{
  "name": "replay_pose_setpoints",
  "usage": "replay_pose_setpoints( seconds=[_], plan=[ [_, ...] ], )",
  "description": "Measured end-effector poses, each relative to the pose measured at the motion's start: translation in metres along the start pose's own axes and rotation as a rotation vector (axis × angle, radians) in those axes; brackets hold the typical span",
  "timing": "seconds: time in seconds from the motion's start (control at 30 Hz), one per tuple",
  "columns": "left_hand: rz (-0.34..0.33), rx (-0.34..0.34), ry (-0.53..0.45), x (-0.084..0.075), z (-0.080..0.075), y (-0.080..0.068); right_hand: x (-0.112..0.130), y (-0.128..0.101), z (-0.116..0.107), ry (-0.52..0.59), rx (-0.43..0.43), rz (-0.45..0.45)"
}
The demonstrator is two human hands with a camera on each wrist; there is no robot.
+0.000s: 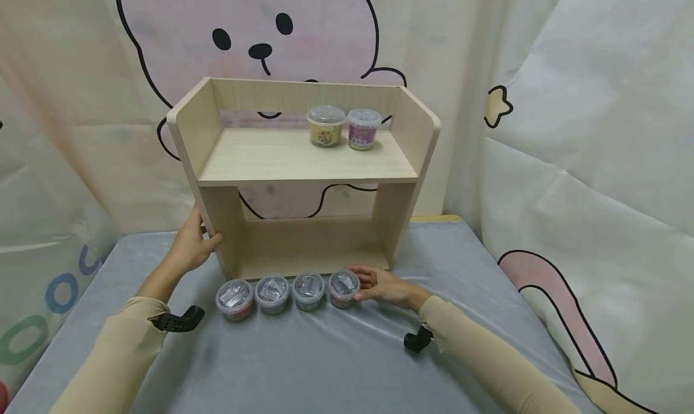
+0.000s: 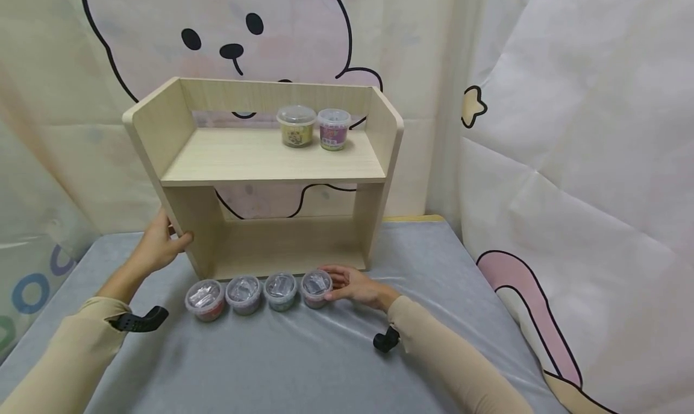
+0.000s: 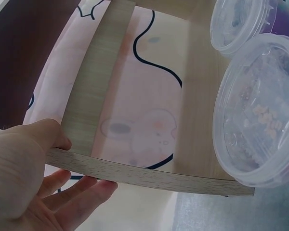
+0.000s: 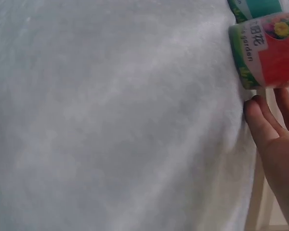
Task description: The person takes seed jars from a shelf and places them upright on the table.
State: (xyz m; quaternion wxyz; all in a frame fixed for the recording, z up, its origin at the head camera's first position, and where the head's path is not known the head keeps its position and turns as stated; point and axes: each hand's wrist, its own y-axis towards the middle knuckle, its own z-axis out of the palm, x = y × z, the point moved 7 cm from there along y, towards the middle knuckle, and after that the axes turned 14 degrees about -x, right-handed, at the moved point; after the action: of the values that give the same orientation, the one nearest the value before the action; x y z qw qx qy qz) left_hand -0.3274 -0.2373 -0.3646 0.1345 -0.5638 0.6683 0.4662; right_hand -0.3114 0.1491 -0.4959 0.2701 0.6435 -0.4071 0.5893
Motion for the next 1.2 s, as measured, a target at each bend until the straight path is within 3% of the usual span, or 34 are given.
replay_pose_setpoints(
  seconds=[0.2, 0.43, 0.8, 1.2],
  plan=[
    [-0.002, 0.006, -0.003, 0.001, 0.0, -0.002, 0.018, -0.004, -0.006, 0.001, -0.005, -0.012],
    [0.004, -0.003, -0.004, 0.001, -0.003, -0.002, 0.059, -0.007, -0.014, 0.06, -0.04, -0.068],
    [-0.001, -0.002, -0.005, -0.001, 0.004, -0.003, 0.142, -0.026, -0.015, -0.069, -0.038, -0.222],
    [0.028, -0.024, -0.026, 0.0, 0.002, -0.004, 0.208, -0.035, -0.013, -0.083, -0.082, -0.331]
  ],
)
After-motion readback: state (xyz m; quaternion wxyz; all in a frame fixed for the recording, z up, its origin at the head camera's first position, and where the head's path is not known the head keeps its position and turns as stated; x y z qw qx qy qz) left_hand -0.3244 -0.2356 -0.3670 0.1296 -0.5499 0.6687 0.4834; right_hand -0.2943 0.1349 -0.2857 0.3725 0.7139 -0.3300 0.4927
